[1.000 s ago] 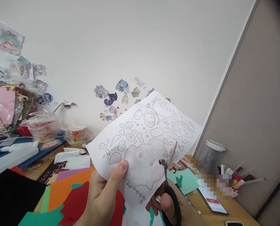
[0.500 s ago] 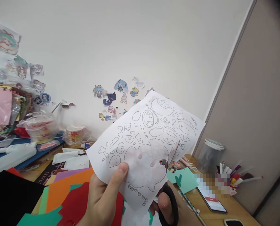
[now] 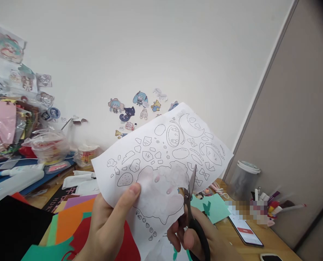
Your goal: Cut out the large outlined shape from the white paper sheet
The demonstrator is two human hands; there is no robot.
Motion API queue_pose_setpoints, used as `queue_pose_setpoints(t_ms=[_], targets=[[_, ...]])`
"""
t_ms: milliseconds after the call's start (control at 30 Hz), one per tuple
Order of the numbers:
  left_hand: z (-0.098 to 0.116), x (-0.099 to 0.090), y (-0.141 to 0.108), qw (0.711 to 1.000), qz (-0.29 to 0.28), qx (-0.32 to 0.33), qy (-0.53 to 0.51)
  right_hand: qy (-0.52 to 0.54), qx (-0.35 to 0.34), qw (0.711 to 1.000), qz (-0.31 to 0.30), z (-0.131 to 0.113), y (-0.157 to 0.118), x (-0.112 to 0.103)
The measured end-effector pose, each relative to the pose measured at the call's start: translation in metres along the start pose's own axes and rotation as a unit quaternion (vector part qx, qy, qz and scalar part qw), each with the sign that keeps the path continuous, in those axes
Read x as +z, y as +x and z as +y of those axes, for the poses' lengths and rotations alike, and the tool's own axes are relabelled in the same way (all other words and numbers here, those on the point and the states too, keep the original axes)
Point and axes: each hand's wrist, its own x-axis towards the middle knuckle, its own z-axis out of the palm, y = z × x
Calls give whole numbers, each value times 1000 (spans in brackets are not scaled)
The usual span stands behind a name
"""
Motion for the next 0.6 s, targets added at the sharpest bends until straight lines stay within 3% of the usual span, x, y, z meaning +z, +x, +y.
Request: queue_pose_setpoints(t_ms=[300, 600], targets=[[9, 8, -7, 998, 18, -57, -12, 60, 16, 998, 15, -9, -2, 4], [19, 11, -10, 994, 32, -106, -24, 27, 55, 998, 7, -5, -4, -1]])
